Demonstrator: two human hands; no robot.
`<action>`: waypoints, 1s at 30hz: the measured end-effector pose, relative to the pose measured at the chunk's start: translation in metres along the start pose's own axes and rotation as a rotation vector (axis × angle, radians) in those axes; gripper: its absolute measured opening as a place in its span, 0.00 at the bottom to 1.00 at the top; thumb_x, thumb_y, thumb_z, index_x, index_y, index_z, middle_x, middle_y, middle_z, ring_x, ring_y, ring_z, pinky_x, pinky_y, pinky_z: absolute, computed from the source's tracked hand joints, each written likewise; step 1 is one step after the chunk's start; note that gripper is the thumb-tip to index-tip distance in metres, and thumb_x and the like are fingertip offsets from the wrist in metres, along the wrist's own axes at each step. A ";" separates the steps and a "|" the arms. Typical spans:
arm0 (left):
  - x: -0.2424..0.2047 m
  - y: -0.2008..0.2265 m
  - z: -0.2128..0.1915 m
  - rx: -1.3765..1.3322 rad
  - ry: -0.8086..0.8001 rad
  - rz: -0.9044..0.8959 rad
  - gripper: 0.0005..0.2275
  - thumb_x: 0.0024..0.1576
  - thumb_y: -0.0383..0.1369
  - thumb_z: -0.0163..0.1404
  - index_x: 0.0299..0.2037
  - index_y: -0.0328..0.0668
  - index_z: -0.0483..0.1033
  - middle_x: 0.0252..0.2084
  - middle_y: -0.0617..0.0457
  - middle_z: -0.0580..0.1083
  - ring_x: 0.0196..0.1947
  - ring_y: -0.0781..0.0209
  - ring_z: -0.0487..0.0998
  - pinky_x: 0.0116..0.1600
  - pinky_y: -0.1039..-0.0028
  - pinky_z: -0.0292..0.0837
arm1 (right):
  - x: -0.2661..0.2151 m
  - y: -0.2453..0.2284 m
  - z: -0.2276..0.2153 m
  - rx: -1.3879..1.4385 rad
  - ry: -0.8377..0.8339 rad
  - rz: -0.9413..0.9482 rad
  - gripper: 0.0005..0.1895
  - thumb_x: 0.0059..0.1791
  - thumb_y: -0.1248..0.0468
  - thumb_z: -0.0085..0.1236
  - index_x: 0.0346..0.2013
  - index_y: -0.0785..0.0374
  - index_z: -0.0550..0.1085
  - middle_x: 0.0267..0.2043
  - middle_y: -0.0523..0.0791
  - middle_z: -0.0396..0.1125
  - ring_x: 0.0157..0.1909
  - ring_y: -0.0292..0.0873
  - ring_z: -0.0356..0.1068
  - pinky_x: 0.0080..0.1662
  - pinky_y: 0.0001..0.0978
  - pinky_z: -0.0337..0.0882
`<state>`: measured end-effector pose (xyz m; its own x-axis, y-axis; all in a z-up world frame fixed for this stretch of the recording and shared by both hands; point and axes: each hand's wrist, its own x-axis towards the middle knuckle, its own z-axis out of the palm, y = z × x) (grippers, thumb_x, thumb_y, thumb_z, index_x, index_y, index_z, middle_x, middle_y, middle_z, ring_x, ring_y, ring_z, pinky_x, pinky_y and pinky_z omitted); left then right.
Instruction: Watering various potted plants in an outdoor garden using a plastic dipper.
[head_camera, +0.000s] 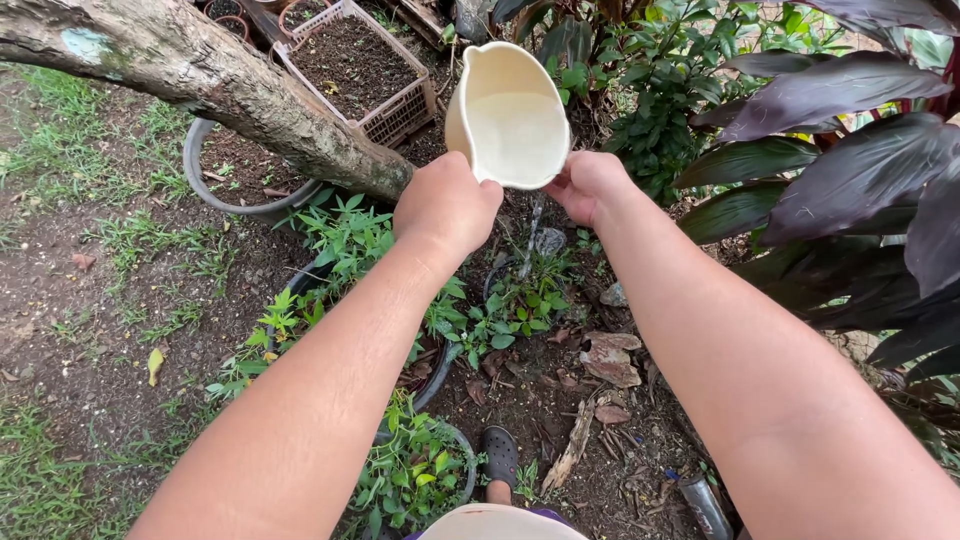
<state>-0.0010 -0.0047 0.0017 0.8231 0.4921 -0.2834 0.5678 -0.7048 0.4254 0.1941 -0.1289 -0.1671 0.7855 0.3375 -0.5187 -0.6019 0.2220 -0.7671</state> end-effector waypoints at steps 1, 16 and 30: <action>0.002 -0.001 0.002 0.000 -0.002 0.000 0.17 0.61 0.42 0.47 0.51 0.37 0.73 0.45 0.44 0.79 0.44 0.51 0.83 0.47 0.58 0.80 | 0.000 0.000 -0.002 0.000 0.001 0.001 0.12 0.55 0.70 0.43 0.47 0.72 0.73 0.50 0.51 0.71 0.50 0.46 0.73 0.56 0.42 0.76; -0.023 -0.086 -0.002 -0.674 -0.017 -0.046 0.09 0.57 0.33 0.49 0.32 0.31 0.72 0.26 0.47 0.78 0.20 0.62 0.78 0.29 0.70 0.77 | -0.050 -0.019 -0.016 -0.027 -0.043 -0.011 0.28 0.55 0.63 0.37 0.72 0.62 0.56 0.77 0.53 0.48 0.76 0.59 0.51 0.70 0.60 0.54; -0.132 -0.261 -0.012 -0.605 0.168 -0.344 0.09 0.56 0.35 0.51 0.33 0.35 0.75 0.24 0.48 0.78 0.20 0.61 0.79 0.29 0.69 0.76 | -0.129 0.053 0.043 -0.131 -0.280 -0.084 0.32 0.54 0.60 0.43 0.73 0.60 0.55 0.76 0.51 0.53 0.76 0.57 0.53 0.71 0.55 0.53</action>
<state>-0.2586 0.1207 -0.0613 0.5579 0.7417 -0.3723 0.6502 -0.1119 0.7515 0.0547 -0.1213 -0.1244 0.7506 0.5657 -0.3413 -0.4988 0.1464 -0.8543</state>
